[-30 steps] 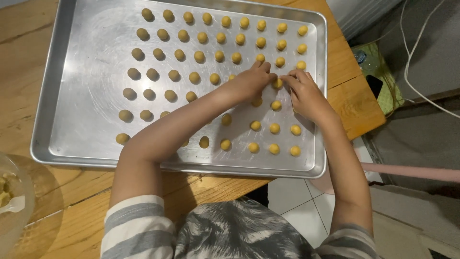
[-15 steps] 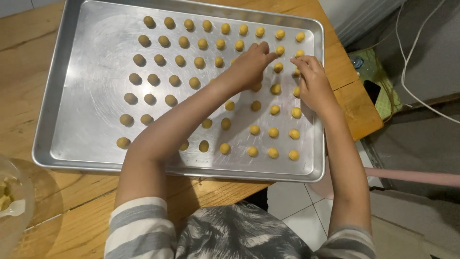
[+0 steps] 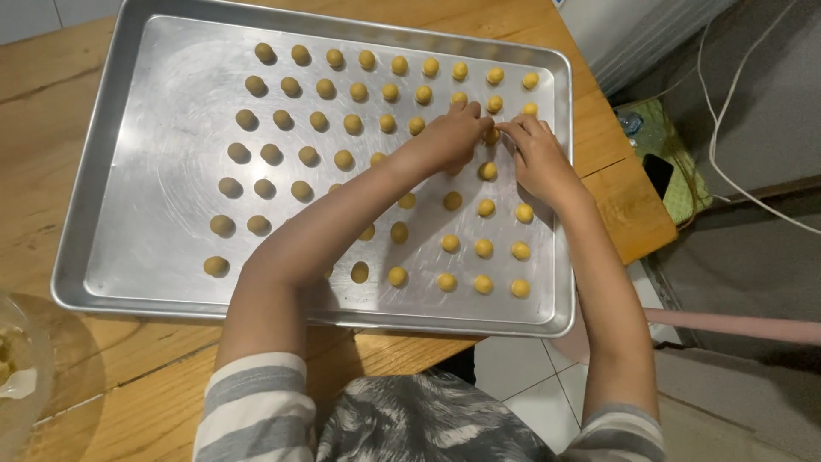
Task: The person arranges small yellow dough balls in neat rows on a metal baking tray. They use both hands to pick up and place the dough balls, ensuring even spacing across the tray surface.
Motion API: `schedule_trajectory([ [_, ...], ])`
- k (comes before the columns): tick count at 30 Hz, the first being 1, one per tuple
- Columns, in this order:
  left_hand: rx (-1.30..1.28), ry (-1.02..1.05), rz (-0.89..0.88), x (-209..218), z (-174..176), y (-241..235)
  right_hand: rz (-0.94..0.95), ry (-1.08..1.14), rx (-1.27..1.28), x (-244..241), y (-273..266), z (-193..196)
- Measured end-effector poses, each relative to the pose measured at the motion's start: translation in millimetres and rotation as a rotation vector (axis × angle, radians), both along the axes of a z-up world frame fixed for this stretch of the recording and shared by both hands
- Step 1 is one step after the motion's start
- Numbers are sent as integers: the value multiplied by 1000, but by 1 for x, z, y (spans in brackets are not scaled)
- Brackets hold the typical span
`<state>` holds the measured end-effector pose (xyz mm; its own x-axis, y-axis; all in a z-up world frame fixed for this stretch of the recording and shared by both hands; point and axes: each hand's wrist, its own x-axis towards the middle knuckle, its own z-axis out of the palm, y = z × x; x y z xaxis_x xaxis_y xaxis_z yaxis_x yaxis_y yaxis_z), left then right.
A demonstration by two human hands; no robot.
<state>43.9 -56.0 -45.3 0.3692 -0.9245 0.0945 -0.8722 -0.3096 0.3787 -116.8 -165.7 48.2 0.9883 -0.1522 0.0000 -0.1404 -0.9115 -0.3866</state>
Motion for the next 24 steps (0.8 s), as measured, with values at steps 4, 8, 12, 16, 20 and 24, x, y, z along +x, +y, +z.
schedule_trajectory([
  [4, 31, 30, -11, -6, 19, 10, 23, -5, 11, -3, 5, 5],
  [8, 27, 38, -21, -7, 21, 12, 27, -4, -7, -4, 3, 0],
  [12, 15, 27, -13, -13, 23, 19, 20, 4, -5, -6, 5, 3],
  [16, 27, 57, -15, -14, 46, 29, 25, -43, 23, -2, -1, 8],
  [20, -49, 48, -1, 5, 58, 24, 36, -173, 57, 14, -26, -2],
  [24, -94, 46, 23, 25, 44, 5, 136, -216, 38, 36, -43, -17],
])
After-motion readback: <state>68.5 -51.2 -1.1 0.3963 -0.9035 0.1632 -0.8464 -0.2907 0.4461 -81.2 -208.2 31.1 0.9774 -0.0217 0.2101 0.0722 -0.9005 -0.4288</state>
